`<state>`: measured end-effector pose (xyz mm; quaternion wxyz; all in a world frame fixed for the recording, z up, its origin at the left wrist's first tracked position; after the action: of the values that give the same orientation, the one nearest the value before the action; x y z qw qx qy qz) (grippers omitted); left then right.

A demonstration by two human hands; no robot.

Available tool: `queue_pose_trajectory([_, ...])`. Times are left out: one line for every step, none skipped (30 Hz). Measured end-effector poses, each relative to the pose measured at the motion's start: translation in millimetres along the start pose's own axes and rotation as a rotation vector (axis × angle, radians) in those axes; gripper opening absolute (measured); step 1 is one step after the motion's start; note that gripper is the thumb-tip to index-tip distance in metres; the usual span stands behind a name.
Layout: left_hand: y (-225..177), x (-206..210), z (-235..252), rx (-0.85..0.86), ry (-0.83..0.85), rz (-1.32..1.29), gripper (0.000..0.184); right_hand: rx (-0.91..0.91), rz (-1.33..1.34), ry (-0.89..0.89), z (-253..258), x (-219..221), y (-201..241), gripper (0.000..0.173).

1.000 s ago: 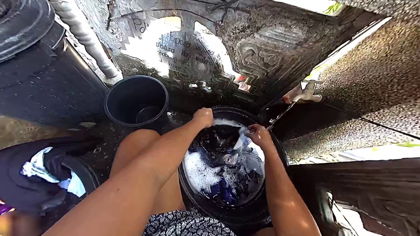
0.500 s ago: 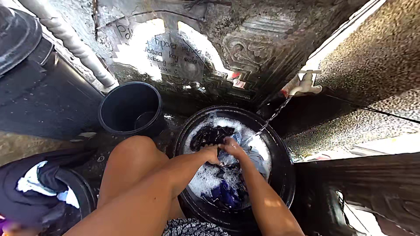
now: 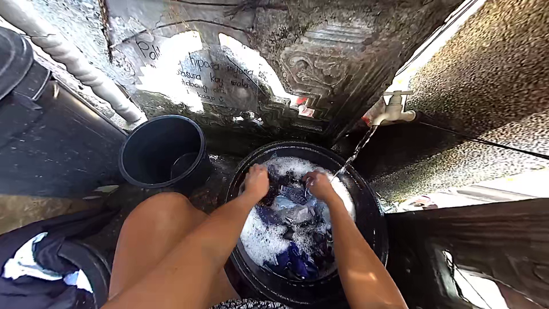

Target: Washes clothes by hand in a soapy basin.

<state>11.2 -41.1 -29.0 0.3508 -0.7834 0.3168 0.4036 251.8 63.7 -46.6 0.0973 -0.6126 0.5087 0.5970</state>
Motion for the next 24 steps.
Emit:
queue_pose_trajectory([-7.5, 13.5, -3.4, 0.121, -0.007, 0.027, 0.045, -0.041, 0.009, 0.052, 4.0, 24.7, 6.4, 0.032])
queue_pose_trajectory([-13.3, 28.9, -2.3, 0.208, 0.041, 0.051, 0.044, -0.058, -0.004, 0.113, 5.7, 48.5, 13.2, 0.038])
queue_pose_trajectory([-16.6, 44.0, 0.3, 0.236, 0.107, 0.067, 0.05, -0.044, -0.01, 0.152, 3.9, 70.8, 19.2, 0.047])
queue_pose_trajectory([-17.2, 57.1, 1.7, 0.209, 0.154, 0.064, 0.056, -0.007, -0.02, 0.154, -0.9, 90.0, 24.0, 0.054])
queue_pose_trajectory([-16.0, 68.5, 2.0, 0.16, 0.173, 0.059, 0.059, 0.051, -0.02, 0.124, -7.4, 105.0, 28.6, 0.057])
queue_pose_trajectory([-14.7, 77.2, 1.1, 0.115, 0.177, 0.059, 0.062, 0.123, -0.002, 0.099, -13.3, 114.9, 32.4, 0.059])
queue_pose_trajectory([-13.8, 83.5, 0.8, 0.091, 0.175, 0.066, 0.065, 0.19, 0.026, 0.093, -16.8, 120.3, 34.6, 0.063])
queue_pose_trajectory([-13.5, 86.7, 0.6, 0.084, 0.183, 0.074, 0.068, 0.247, 0.058, 0.106, -19.3, 121.3, 36.2, 0.068])
queue_pose_trajectory([-13.9, 87.5, 0.4, 0.087, 0.205, 0.076, 0.069, 0.283, 0.07, 0.144, -20.3, 118.1, 36.9, 0.074])
queue_pose_trajectory([-14.3, 86.2, -0.5, 0.095, 0.232, 0.067, 0.069, 0.294, 0.072, 0.2, -21.0, 111.3, 37.3, 0.076])
queue_pose_trajectory([-15.4, 82.7, -2.1, 0.107, 0.254, 0.061, 0.064, 0.282, 0.066, 0.253, -20.8, 102.1, 37.2, 0.072])
queue_pose_trajectory([-18.2, 75.3, -2.5, 0.138, 0.274, 0.069, 0.058, 0.258, 0.059, 0.294, -18.3, 90.3, 36.4, 0.067])
queue_pose_trajectory([-23.4, 63.1, -1.5, 0.196, 0.306, 0.08, 0.051, 0.216, 0.055, 0.312, -13.6, 76.2, 34.9, 0.061])
queue_pose_trajectory([-30.4, 47.0, 0.6, 0.284, 0.352, 0.098, 0.044, 0.152, 0.053, 0.31, -9.3, 58.5, 34.2, 0.055])
queue_pose_trajectory([-38.8, 27.3, 2.5, 0.379, 0.416, 0.088, 0.04, 0.067, 0.083, 0.27, -7.7, 37.3, 34.5, 0.047])
queue_pose_trajectory([-46.9, 5.5, 5.3, 0.453, 0.478, 0.069, 0.041, -0.032, 0.144, 0.191, -8.9, 13.4, 36.6, 0.039])
queue_pose_trajectory([-53.7, -20.2, 5.7, 0.508, 0.515, 0.021, 0.042, -0.139, 0.246, 0.098, -13.4, -13.1, 42.0, 0.031])
queue_pose_trajectory([-59.4, -50.4, 1.8, 0.557, 0.535, -0.066, 0.041, -0.259, 0.374, -0.006, -20.8, -40.6, 50.6, 0.025])
queue_pose_trajectory([-63.6, -83.2, -5.3, 0.618, 0.539, -0.165, 0.037, -0.377, 0.519, -0.104, -29.4, -67.1, 62.0, 0.022])
queue_pose_trajectory([-66.2, -116.1, -14.6, 0.707, 0.535, -0.277, 0.029, -0.5, 0.645, -0.194, -37.0, -90.3, 74.4, 0.021])
queue_pose_trajectory([-68.2, -147.4, -25.8, 0.829, 0.538, -0.416, 0.021, -0.619, 0.743, -0.261, -43.8, -110.3, 86.8, 0.021])
queue_pose_trajectory([-71.1, -176.6, -38.5, 0.971, 0.527, -0.568, 0.014, -0.74, 0.826, -0.3, -49.2, -127.2, 98.2, 0.023])
queue_pose_trajectory([-74.3, -203.7, -52.7, 1.1, 0.494, -0.698, 0.012, -0.849, 0.882, -0.305, -53.2, -140.5, 108.4, 0.025])
queue_pose_trajectory([-76.3, -226.9, -65.9, 1.204, 0.436, -0.797, 0.01, -0.926, 0.906, -0.278, -55.9, -149.2, 116.4, 0.027])
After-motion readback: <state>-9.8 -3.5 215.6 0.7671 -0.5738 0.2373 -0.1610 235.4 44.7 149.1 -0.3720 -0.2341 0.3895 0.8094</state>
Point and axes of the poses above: each hand's wrist, its own z-axis towards the middle knuckle, its own x-axis out of the palm, y = z × x, the point moved 2 cm from there along z, towards the middle knuckle, and after that the axes turned 12 degrees about -x, right-handed, at the moved point
